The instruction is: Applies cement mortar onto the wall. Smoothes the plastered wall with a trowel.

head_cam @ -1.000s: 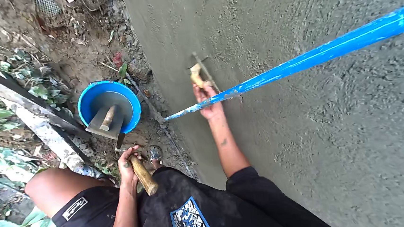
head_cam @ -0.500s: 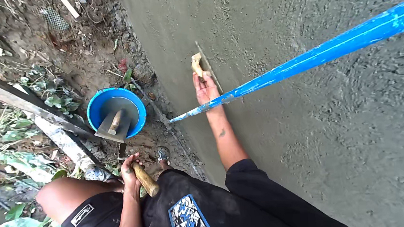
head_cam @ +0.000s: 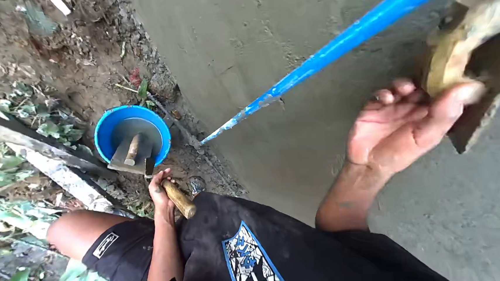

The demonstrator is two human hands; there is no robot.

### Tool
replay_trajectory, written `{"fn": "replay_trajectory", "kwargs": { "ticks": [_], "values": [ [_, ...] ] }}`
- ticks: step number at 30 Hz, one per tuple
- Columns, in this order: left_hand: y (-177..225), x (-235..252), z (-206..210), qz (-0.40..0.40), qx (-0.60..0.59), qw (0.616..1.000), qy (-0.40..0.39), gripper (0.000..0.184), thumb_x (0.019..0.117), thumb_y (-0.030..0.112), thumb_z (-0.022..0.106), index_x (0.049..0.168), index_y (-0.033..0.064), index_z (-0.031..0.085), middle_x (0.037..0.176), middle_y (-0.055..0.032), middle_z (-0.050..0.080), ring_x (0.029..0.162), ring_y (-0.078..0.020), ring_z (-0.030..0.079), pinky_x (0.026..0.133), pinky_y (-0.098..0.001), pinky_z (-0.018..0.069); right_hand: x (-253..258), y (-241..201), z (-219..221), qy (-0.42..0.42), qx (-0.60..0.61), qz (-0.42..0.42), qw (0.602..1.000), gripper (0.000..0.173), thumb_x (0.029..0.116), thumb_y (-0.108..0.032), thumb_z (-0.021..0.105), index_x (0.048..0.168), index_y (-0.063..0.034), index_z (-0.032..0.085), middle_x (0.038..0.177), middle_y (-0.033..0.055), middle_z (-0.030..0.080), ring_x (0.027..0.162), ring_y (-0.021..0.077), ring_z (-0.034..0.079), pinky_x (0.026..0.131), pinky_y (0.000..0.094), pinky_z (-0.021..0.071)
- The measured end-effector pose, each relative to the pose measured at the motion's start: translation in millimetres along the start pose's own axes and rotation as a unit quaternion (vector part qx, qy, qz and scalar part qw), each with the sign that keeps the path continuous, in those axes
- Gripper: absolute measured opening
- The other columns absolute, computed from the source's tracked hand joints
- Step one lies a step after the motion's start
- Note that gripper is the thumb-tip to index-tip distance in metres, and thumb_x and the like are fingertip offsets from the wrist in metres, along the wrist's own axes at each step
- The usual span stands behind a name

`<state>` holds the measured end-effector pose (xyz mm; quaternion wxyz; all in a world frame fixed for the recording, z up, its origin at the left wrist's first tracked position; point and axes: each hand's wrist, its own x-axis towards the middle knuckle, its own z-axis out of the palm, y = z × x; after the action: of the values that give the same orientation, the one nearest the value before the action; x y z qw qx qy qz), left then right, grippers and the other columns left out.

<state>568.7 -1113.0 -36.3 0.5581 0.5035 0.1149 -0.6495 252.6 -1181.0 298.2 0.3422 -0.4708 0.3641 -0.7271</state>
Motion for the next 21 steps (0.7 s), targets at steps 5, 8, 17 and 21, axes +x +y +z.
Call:
{"fn": "replay_trajectory", "kwargs": {
  "ticks": [5, 8, 17, 21],
  "values": [
    [12.1, 17.1, 18.9, -0.008, 0.063, 0.997, -0.044, 0.031, 0.1046, 0.018, 0.036, 0.093, 0.0049, 0.062, 0.067, -0.0034, 0.062, 0.047, -0.0100, 0.056, 0.044, -0.0229, 0.0497, -78.1, 13.2, -30.3, 0.040, -0.177, -0.020, 0.983, 0.017, 0.0986, -0.029, 0.069, 0.115, -0.0262, 0.069, 0.100, -0.0072, 0.077, 0.087, 0.0110, 0.074, 0.081, 0.0315, 0.0636],
    [18.3, 23.5, 24.5, 0.006, 0.122, 0.991, -0.062, 0.030, 0.1044, 0.014, 0.036, 0.091, 0.0040, 0.061, 0.068, -0.0043, 0.063, 0.048, -0.0105, 0.057, 0.044, -0.0231, 0.0502, -139.5, 69.1, -37.7, 0.087, -0.131, 0.179, 0.971, 0.019, 0.0978, -0.012, 0.066, 0.117, -0.0112, 0.065, 0.095, 0.0004, 0.075, 0.083, 0.0154, 0.074, 0.080, 0.0376, 0.0641],
    [9.4, 7.1, -4.8, -0.014, 0.177, 0.982, -0.069, 0.036, 0.1040, 0.020, 0.033, 0.088, 0.0063, 0.063, 0.066, -0.0035, 0.064, 0.049, -0.0111, 0.058, 0.044, -0.0253, 0.0509, -134.4, 208.8, -17.8, 0.288, 0.174, 0.400, 0.853, 0.027, 0.1039, -0.008, 0.057, 0.128, 0.0018, 0.051, 0.110, 0.0121, 0.066, 0.091, 0.0177, 0.070, 0.084, 0.0324, 0.0610],
    [4.0, 0.2, -12.8, -0.025, 0.159, 0.985, -0.068, 0.037, 0.1037, 0.022, 0.034, 0.087, 0.0065, 0.064, 0.065, -0.0044, 0.064, 0.048, -0.0124, 0.059, 0.043, -0.0261, 0.0506, -91.7, 199.2, -9.6, 0.274, 0.214, 0.360, 0.866, 0.023, 0.1030, -0.005, 0.058, 0.124, 0.0027, 0.053, 0.104, 0.0113, 0.066, 0.086, 0.0170, 0.070, 0.082, 0.0321, 0.0614]
  ]
}}
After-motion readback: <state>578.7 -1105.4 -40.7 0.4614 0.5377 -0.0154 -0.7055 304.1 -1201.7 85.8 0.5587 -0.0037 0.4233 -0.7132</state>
